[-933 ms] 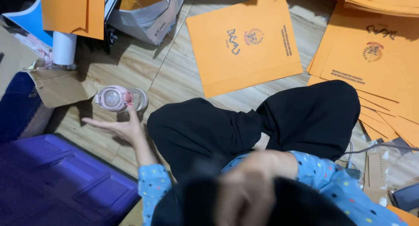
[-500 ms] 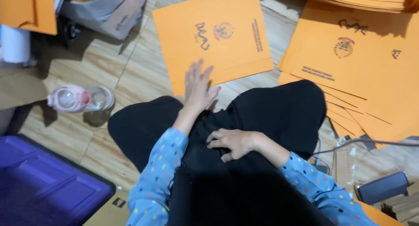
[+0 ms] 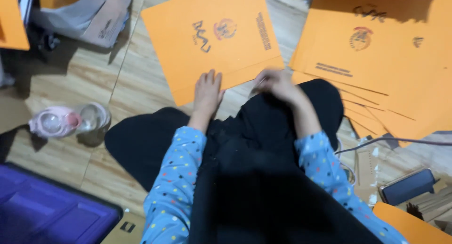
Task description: Sorting and stacking printed orange envelopes on the floor
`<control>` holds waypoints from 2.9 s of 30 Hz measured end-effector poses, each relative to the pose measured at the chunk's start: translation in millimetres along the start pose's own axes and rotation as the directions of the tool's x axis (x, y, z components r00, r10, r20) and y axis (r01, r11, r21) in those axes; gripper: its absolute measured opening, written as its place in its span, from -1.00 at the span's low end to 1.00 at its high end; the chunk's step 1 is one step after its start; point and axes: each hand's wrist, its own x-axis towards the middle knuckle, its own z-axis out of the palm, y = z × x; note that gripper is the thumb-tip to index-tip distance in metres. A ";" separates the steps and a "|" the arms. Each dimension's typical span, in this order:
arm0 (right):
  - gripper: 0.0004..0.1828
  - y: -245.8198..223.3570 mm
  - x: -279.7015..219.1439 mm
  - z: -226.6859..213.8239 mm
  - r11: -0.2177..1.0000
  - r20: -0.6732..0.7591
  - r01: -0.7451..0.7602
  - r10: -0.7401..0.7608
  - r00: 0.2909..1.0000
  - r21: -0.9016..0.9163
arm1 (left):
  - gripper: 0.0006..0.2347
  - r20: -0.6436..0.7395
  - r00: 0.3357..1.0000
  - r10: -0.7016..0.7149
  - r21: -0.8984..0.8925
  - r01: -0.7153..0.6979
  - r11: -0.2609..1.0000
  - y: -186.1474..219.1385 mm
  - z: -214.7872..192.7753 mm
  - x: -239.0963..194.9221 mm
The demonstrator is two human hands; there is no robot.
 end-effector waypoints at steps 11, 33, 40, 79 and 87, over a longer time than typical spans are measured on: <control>-0.64 73.2 34.5 -6.7 0.763 -0.651 -0.508 0.153 0.743 -0.400 | -0.59 -0.109 0.994 -0.031 -0.030 0.028 0.999 -13.3 41.5 -13.4; -0.82 54.3 37.4 -9.2 0.947 -0.728 0.056 0.204 0.655 0.315 | -0.54 -0.208 0.978 -0.005 -0.061 -0.008 0.998 -6.5 23.5 -7.3; -0.79 64.8 43.7 -12.1 0.891 -0.683 0.015 0.337 0.648 0.453 | -0.60 0.085 0.996 0.003 -0.271 0.020 0.962 -31.2 -1.8 0.9; -0.82 2.6 48.5 111.5 0.902 -0.372 -0.008 0.186 0.909 0.431 | -0.64 0.141 0.990 -0.020 -0.477 0.085 0.875 -50.7 -27.2 11.0; -0.85 -14.9 45.8 108.1 0.900 -0.367 -0.017 0.194 0.910 0.436 | -0.64 0.150 0.988 -0.039 -0.481 0.107 0.870 -51.5 -29.3 14.5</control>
